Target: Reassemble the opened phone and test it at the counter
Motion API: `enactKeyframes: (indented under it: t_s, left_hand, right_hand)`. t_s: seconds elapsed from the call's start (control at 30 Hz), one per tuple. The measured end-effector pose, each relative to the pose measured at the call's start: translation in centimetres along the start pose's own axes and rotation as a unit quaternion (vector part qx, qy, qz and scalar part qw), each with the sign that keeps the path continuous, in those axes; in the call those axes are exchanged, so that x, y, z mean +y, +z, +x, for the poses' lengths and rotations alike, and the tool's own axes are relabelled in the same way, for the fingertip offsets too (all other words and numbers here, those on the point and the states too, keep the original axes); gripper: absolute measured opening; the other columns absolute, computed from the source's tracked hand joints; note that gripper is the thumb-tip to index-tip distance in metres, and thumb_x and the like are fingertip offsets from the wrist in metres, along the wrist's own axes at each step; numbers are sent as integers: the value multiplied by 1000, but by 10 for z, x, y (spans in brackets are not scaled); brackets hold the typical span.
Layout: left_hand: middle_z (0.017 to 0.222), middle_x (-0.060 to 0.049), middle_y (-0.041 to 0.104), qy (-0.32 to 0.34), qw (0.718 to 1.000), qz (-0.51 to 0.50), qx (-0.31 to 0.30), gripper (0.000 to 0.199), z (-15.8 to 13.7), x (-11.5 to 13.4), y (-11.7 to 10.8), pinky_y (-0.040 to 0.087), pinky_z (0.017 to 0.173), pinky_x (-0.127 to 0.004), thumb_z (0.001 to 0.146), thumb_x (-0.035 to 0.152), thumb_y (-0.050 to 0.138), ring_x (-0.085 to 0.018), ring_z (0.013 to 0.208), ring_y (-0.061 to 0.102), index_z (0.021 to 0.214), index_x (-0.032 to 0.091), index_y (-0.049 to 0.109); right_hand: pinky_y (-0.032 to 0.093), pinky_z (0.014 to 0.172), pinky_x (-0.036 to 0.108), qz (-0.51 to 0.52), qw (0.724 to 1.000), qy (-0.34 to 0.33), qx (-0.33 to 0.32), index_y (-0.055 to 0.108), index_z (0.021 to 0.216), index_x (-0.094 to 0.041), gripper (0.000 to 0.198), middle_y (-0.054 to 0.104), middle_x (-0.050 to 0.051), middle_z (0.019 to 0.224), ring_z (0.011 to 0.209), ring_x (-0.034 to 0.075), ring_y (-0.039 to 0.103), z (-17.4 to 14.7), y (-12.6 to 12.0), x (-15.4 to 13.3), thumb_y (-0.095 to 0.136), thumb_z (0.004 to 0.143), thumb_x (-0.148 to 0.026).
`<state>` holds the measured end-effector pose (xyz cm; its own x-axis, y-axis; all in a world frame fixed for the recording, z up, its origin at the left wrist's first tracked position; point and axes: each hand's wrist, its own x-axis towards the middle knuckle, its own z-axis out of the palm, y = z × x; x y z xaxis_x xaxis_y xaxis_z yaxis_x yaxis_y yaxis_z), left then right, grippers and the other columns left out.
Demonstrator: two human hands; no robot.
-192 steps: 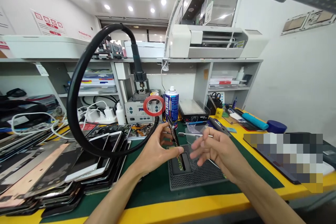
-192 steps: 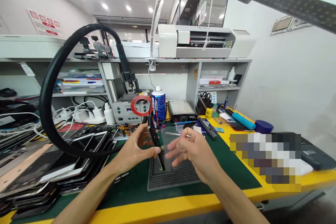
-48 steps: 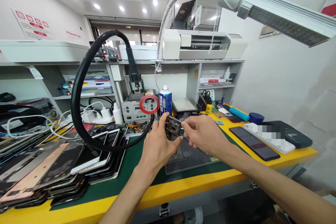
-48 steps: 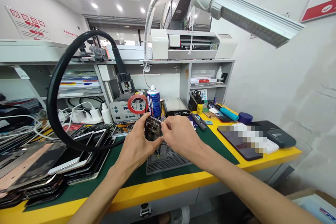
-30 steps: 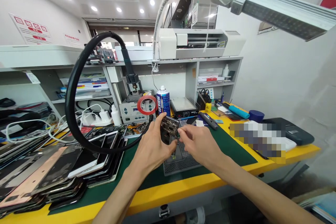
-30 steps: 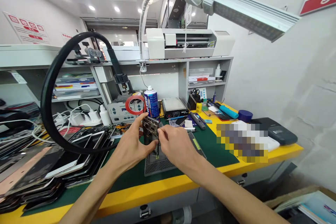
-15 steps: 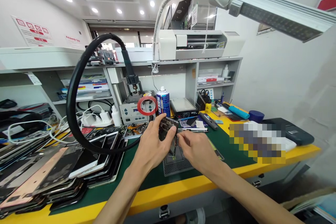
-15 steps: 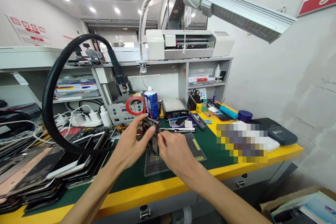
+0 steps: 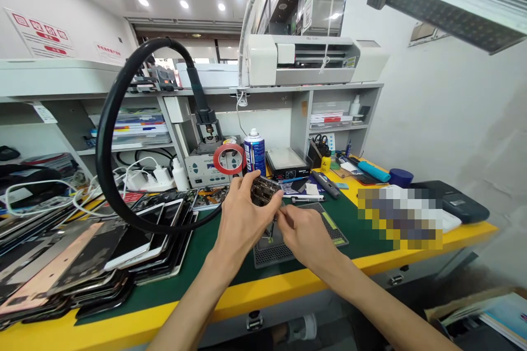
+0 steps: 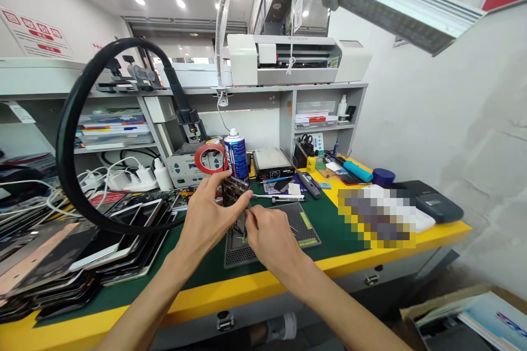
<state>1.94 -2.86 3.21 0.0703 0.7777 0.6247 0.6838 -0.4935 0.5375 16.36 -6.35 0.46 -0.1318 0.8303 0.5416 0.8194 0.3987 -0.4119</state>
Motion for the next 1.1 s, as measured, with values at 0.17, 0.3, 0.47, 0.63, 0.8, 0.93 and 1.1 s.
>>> enactKeyframes:
  t_s: [0.17,0.3,0.47,0.63,0.8,0.93,1.1]
  left_hand:
    - [108,-7,62,2,1000,-1,14,51,0,1,-1,54,78,-37,85,51,66,-24,90,65,129,26,56]
    - [109,-7,63,-3,1000,6,17,51,0,1,-1,54,77,-37,85,51,66,-25,90,66,128,26,56]
    - [112,-7,62,-4,1000,6,18,51,1,1,0,54,78,-37,85,50,67,-25,91,67,129,27,56]
    - [111,-6,62,-6,1000,-3,8,50,2,1,-1,54,82,-38,85,50,67,-25,96,65,127,27,57]
    - [111,-7,62,-4,1000,-8,3,49,3,2,-3,54,83,-38,85,51,66,-25,96,65,127,27,57]
    - [112,-6,61,-7,1000,-13,-7,50,2,0,-5,54,85,-40,85,53,67,-25,97,65,126,27,57]
    - [114,-5,61,-18,1000,-19,-16,52,2,-1,-5,54,84,-39,83,55,68,-24,96,65,127,29,55]
  right_hand:
    - [26,51,29,-1,1000,1,10,57,69,-19,30,61,3,56,48,17,56,-2,2,-2,45,95,-15]
    - [27,50,28,1,1000,1,23,57,69,-19,30,61,4,56,47,17,56,-3,6,-3,44,96,-16]
    - [30,53,28,2,999,-6,39,59,72,-18,30,64,5,59,50,18,60,-5,12,-1,44,97,-16]
    - [31,55,28,2,999,-8,50,63,77,-17,27,67,6,63,54,19,63,-8,14,0,45,97,-15]
    - [32,53,28,7,998,-8,62,64,78,-15,27,67,6,62,52,18,61,-9,15,-1,46,97,-15]
    - [33,52,28,16,997,-15,80,65,79,-15,27,67,6,64,52,18,61,-11,21,0,45,97,-16]
    - [31,50,27,34,993,-29,110,65,78,-16,28,64,3,60,47,15,56,-15,30,7,45,98,-18]
